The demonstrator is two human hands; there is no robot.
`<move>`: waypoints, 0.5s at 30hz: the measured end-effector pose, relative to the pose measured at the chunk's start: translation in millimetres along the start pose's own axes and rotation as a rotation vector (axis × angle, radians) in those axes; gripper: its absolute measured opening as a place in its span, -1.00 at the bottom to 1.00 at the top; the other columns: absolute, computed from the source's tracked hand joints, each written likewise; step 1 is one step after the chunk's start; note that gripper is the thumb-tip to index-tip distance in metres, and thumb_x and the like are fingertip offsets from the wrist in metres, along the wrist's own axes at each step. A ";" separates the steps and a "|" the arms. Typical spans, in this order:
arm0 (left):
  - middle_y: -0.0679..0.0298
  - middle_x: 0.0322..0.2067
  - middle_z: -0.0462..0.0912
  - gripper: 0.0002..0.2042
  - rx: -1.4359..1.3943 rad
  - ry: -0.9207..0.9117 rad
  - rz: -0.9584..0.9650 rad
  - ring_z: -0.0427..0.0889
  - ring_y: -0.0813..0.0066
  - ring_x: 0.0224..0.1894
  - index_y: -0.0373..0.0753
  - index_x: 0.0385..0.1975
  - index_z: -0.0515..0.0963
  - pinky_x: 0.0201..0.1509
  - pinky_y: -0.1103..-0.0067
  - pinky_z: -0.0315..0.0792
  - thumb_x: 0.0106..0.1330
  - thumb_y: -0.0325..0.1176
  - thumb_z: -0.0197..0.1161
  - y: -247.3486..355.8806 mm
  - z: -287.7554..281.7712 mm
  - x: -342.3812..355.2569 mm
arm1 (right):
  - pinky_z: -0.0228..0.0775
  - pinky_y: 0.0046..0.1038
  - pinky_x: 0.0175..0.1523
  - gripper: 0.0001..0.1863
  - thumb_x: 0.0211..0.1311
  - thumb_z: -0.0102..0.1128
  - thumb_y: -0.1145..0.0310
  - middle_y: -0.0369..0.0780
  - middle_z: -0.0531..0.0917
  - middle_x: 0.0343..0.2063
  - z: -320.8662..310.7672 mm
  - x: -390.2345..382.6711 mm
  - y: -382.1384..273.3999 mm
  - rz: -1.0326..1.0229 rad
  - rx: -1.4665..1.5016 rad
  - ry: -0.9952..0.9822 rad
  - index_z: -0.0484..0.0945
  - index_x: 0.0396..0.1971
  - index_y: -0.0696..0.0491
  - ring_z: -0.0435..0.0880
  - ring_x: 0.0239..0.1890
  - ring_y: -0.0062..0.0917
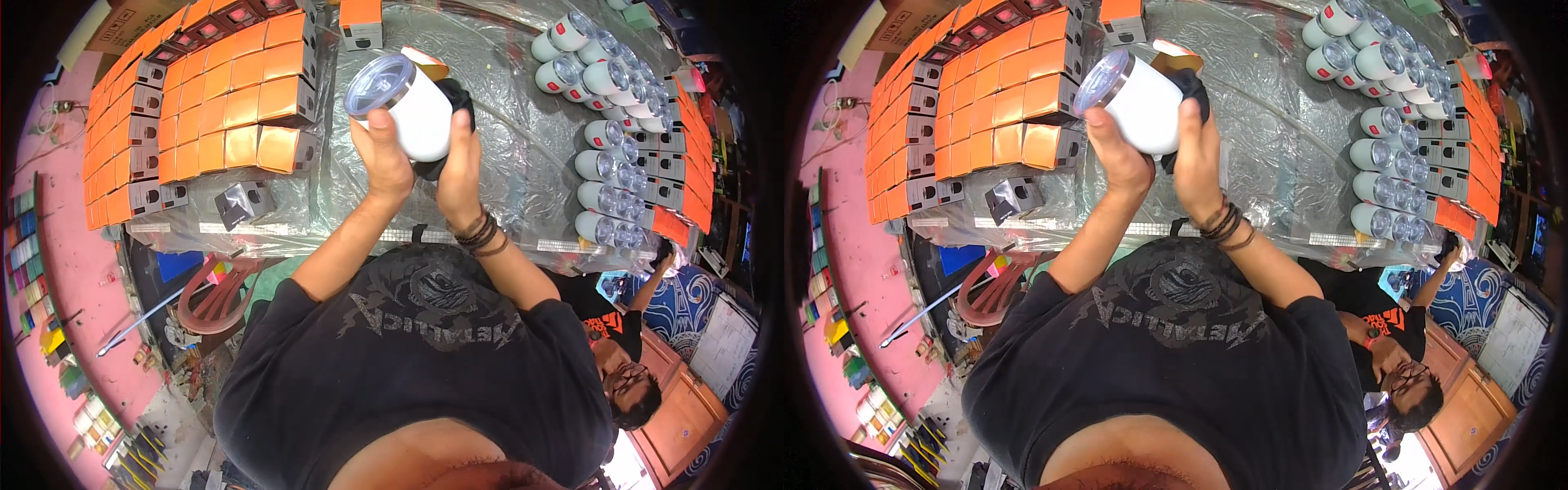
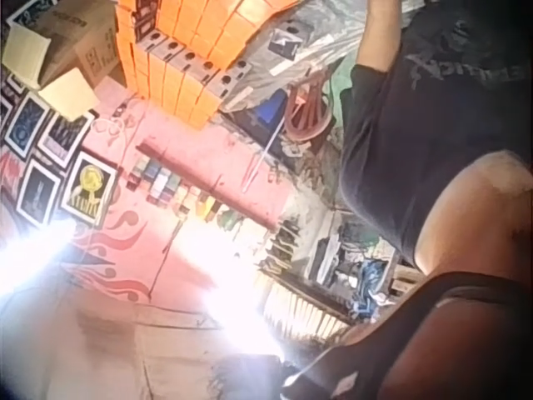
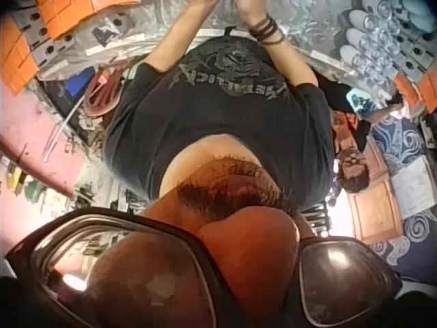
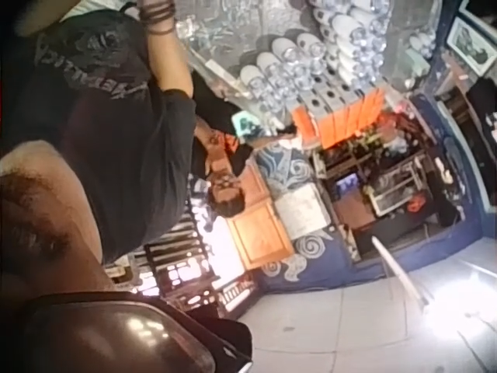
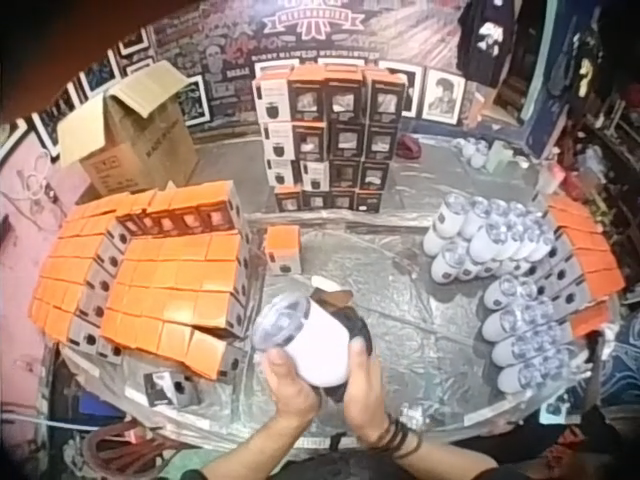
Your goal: The recorder is packing white ceramic mugs into individual cardboard boxes.
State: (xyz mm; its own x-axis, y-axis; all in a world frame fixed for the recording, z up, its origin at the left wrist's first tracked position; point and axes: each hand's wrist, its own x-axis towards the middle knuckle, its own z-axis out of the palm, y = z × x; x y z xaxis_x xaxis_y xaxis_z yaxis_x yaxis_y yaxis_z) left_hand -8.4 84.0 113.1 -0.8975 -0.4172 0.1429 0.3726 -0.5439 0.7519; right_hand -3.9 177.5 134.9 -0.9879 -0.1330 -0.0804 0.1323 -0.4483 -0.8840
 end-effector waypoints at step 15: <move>0.06 0.21 0.46 0.08 0.250 0.076 0.239 0.54 0.24 0.23 -0.38 0.41 0.18 0.33 0.32 0.47 0.19 0.46 0.34 -4.0 -1.1 2.7 | 0.40 -0.35 0.35 -0.43 0.73 -0.21 -0.02 -0.18 0.61 0.20 11.8 -24.7 10.2 0.018 0.119 0.117 0.47 0.25 0.20 0.59 0.25 -0.49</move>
State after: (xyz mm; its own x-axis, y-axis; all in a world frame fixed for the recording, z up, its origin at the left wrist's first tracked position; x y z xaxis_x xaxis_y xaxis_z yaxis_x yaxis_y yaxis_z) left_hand -12.1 84.3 109.8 -0.7685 -0.5692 0.2923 0.4919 -0.2332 0.8389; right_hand 22.9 165.7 133.4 -0.9871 -0.0417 -0.1548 0.1520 -0.5496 -0.8215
